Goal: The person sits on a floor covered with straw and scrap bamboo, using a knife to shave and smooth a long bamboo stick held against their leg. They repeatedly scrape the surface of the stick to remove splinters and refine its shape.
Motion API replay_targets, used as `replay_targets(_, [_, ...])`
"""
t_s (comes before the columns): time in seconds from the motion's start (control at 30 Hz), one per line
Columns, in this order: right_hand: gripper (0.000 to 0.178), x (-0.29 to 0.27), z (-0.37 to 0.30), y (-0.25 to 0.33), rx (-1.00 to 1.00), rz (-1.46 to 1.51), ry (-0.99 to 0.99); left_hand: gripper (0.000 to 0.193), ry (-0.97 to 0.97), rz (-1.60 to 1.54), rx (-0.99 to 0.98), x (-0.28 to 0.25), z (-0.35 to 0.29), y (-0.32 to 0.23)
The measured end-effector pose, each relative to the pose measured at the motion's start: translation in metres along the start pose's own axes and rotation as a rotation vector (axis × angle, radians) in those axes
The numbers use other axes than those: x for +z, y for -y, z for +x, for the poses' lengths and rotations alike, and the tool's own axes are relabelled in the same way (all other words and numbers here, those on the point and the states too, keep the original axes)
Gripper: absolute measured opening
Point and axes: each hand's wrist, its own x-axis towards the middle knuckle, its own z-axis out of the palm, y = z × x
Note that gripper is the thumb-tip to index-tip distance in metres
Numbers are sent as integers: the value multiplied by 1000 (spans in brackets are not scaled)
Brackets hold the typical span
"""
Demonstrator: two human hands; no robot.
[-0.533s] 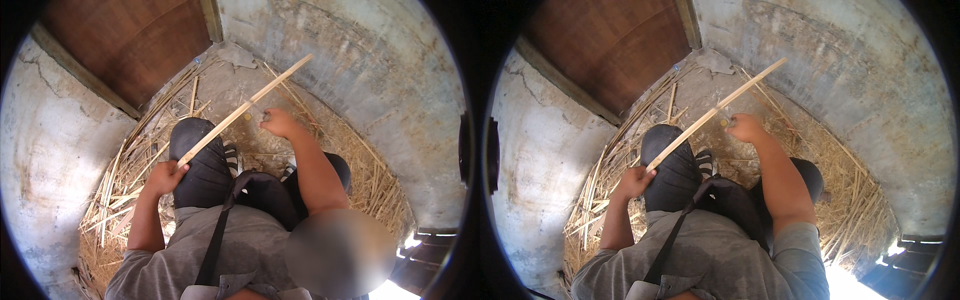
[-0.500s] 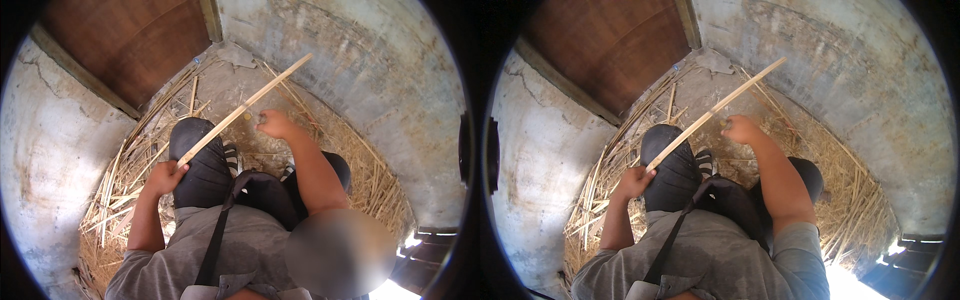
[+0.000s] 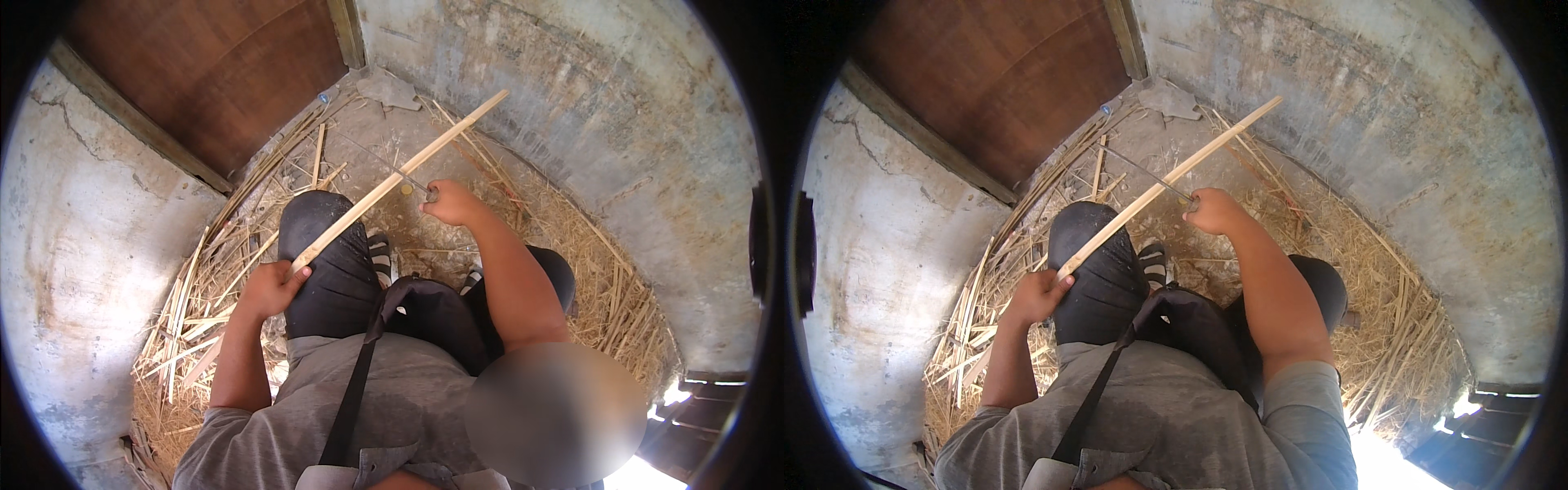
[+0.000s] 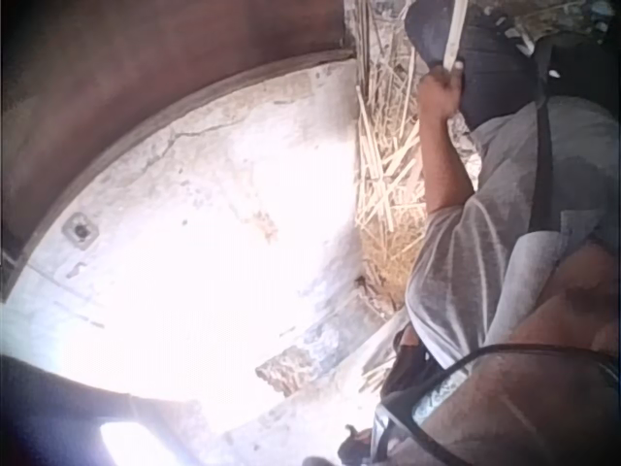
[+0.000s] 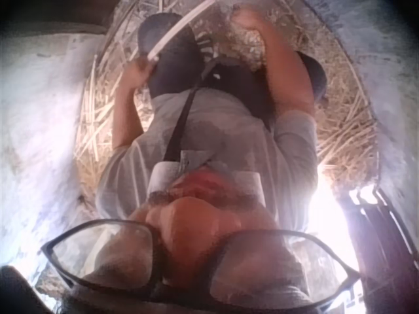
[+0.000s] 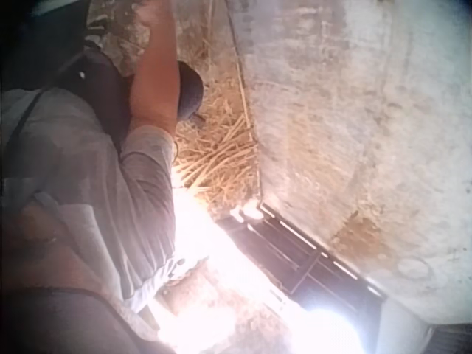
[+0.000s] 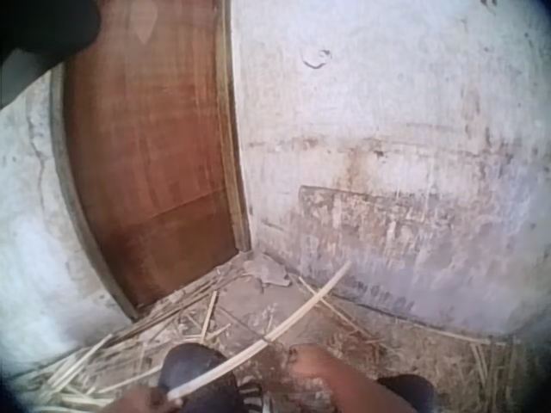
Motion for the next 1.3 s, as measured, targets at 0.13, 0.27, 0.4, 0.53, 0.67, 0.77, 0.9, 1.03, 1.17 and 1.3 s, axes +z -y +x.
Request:
replay_targets(0.13, [60, -10, -7, 17, -44, -41, 0, 58, 12, -12, -28, -1, -1, -2])
replay_targets(0.27, [54, -5, -15, 37, -149, -56, 100, 55, -46, -21, 53, 4, 1, 5])
replay_targets(0.4, [50, 2, -20, 57, -235, -110, 179, 58, 7, -15, -8, 0, 0, 1])
replay_targets(0.53, [50, -8, -18, 57, -187, -131, 168, 59, 2, -13, -8, 3, 0, 5])
replay_targets(0.67, [52, -10, -11, 24, -99, -56, 52, 59, 4, -12, -8, 1, 0, 2])
replay_targets(0.77, [53, -7, -5, 6, -11, -56, -38, 59, 8, -9, -11, 0, 1, -1])
replay_targets(0.9, [54, -11, -9, 15, -61, -64, -16, 59, -3, -24, -9, 1, 0, 1])
replay_targets(1.03, [51, -4, -16, 36, -163, -97, 107, 58, 2, -29, -8, 2, 1, 3])
replay_targets(1.17, [48, 3, -19, 57, -236, -135, 202, 58, 4, -13, 4, 0, 1, 4])
replay_targets(1.3, [48, -4, -16, 51, -208, -134, 158, 60, 5, -14, -6, 1, 0, 4])
